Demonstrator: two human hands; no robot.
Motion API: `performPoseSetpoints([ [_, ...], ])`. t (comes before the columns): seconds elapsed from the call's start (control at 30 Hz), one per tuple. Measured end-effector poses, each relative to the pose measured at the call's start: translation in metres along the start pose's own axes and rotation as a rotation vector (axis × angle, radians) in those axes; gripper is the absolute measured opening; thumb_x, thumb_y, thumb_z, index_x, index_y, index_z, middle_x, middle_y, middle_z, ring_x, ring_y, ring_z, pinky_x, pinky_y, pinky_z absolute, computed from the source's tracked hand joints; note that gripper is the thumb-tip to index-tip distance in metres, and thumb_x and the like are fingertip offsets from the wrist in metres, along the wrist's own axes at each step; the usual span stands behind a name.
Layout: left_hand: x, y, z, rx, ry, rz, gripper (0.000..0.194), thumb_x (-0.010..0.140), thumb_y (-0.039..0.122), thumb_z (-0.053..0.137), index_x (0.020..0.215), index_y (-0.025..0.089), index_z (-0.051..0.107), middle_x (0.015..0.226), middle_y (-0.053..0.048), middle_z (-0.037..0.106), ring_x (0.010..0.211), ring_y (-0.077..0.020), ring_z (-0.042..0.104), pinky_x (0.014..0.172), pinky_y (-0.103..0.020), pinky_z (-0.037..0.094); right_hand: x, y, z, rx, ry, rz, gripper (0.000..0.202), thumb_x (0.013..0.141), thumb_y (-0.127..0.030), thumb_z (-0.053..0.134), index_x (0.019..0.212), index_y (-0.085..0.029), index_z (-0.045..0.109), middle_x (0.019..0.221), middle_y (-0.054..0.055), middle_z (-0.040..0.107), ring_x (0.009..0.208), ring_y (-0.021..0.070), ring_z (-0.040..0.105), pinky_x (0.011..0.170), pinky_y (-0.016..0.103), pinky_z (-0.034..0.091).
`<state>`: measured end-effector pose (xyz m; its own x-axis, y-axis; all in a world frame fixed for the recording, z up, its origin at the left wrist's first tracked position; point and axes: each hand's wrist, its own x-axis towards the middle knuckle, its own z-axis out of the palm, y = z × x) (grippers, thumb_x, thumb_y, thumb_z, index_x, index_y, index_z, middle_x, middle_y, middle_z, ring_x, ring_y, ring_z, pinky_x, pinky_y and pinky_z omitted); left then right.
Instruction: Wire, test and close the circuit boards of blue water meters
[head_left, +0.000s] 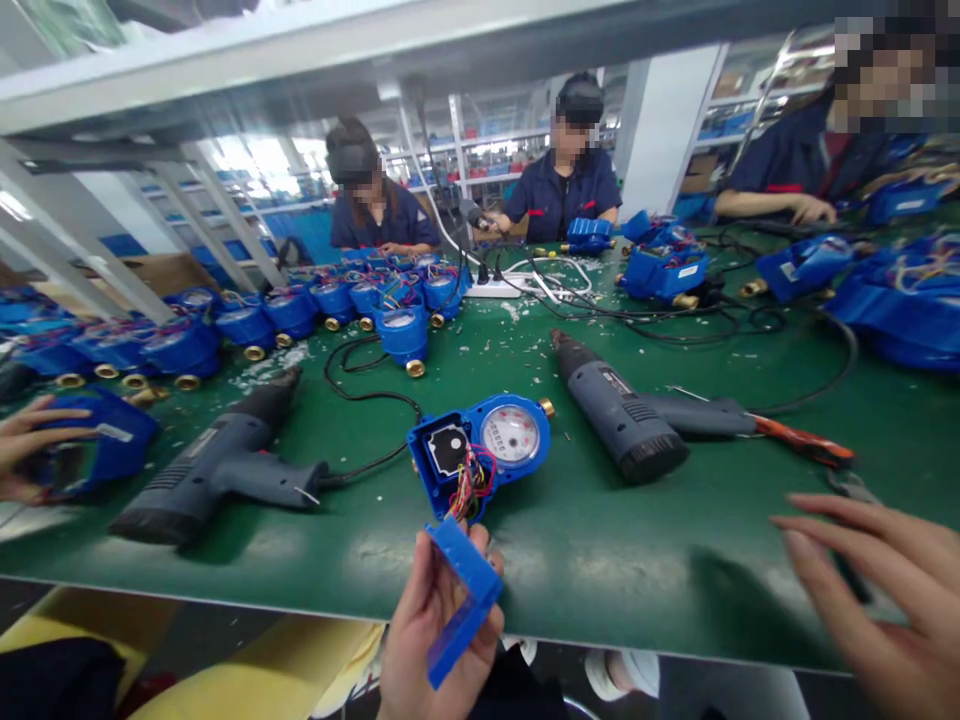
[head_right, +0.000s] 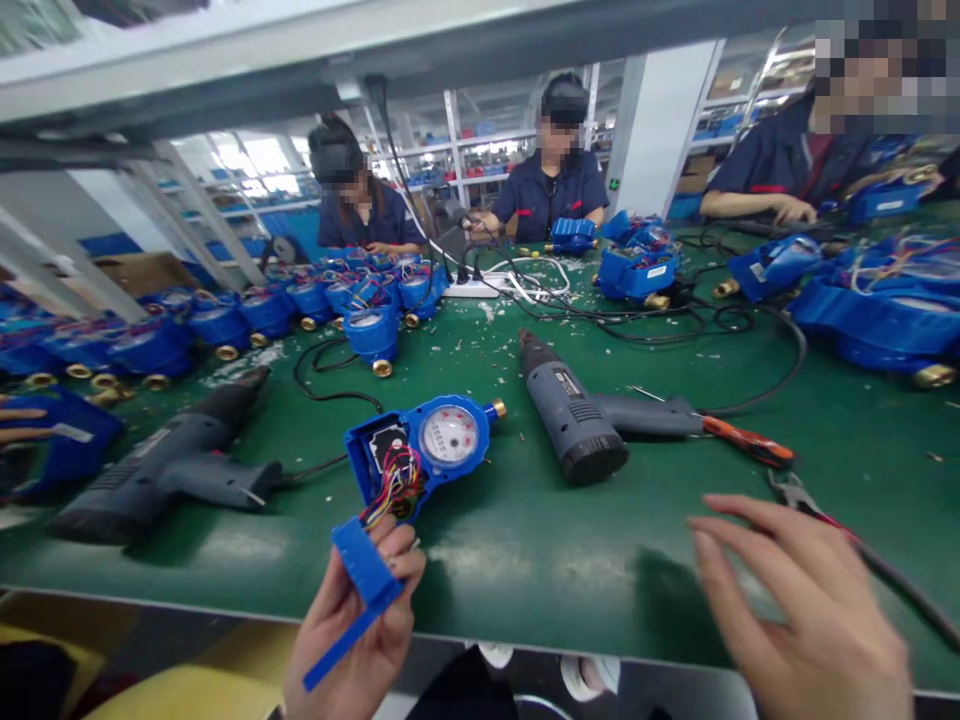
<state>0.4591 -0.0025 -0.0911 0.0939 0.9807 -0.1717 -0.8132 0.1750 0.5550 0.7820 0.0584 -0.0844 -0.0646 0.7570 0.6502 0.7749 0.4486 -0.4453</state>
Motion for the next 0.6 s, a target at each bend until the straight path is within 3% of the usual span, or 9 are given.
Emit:
performPoseSetpoints([
  [0.07,-0.003,-0.009,0.006,0.069,0.071,0.001,0.031,0.084,0.057,0.061,0.105,0.036,0.071,0.110,0.002,0.073,0.101,-0.0175,0.069,0.073,-0.023,0.059,0.004,-0.044,0.011,0.067,-0.080,-0.195,0.014,0.092,-0.027,0.051,0.105,-0.027,0.057,0.107,0.009,0.058,0.097,0.0275,0.057,0.085,0.046,0.048],
  [0.17,-0.007,-0.028,0.019,0.232,0.233,0.160,0.028,0.084,0.052,0.063,0.107,0.036,0.067,0.121,0.001,0.068,0.114,-0.0237,0.062,0.085,-0.033,0.058,0.001,-0.090,0.032,0.319,-0.247,-0.296,0.036,0.090,-0.017,0.051,0.125,-0.023,0.047,0.120,0.009,0.056,0.114,0.0207,0.054,0.092,0.031,0.050],
  [0.27,-0.013,-0.044,0.033,0.446,0.293,0.337,0.027,0.086,0.047,0.062,0.108,0.033,0.066,0.128,-0.001,0.064,0.118,-0.0256,0.059,0.091,-0.035,0.055,-0.013,-0.110,0.057,0.546,-0.405,-0.347,0.064,0.088,-0.036,0.057,0.142,-0.018,0.028,0.140,0.014,0.043,0.130,0.0231,0.044,0.102,0.033,0.046],
  [0.33,-0.018,-0.051,0.036,0.611,0.240,0.393,0.037,0.089,0.051,0.054,0.119,0.031,0.063,0.137,-0.006,0.057,0.124,-0.0294,0.054,0.092,-0.037,0.054,-0.023,-0.114,0.071,0.569,-0.394,-0.309,0.078,0.084,-0.044,0.064,0.146,-0.019,0.023,0.146,0.015,0.034,0.135,0.0276,0.038,0.107,0.040,0.041],
  [0.43,-0.024,-0.055,0.034,0.812,0.139,0.417,0.059,0.087,0.061,0.047,0.135,0.027,0.054,0.145,-0.010,0.048,0.132,-0.0353,0.044,0.102,-0.045,0.047,-0.026,-0.117,0.080,0.540,-0.388,-0.125,0.094,0.076,-0.041,0.075,0.148,-0.021,0.018,0.151,0.017,0.025,0.139,0.0311,0.029,0.110,0.048,0.035],
  [0.53,-0.029,-0.049,0.032,1.072,0.046,0.435,0.065,0.089,0.062,0.038,0.143,0.026,0.044,0.150,-0.008,0.040,0.137,-0.0335,0.036,0.111,-0.048,0.034,-0.014,-0.118,0.078,0.537,-0.438,-0.005,0.091,0.073,-0.024,0.076,0.146,-0.027,0.021,0.148,0.011,0.035,0.137,0.0261,0.035,0.111,0.043,0.035],
  [0.6,-0.031,-0.039,0.035,1.273,-0.016,0.428,0.061,0.094,0.056,0.034,0.147,0.027,0.035,0.152,-0.006,0.036,0.138,-0.0298,0.035,0.110,-0.044,0.036,-0.004,-0.118,0.074,0.576,-0.454,0.010,0.083,0.072,-0.016,0.072,0.142,-0.030,0.029,0.142,0.006,0.045,0.130,0.0228,0.044,0.109,0.039,0.037],
])
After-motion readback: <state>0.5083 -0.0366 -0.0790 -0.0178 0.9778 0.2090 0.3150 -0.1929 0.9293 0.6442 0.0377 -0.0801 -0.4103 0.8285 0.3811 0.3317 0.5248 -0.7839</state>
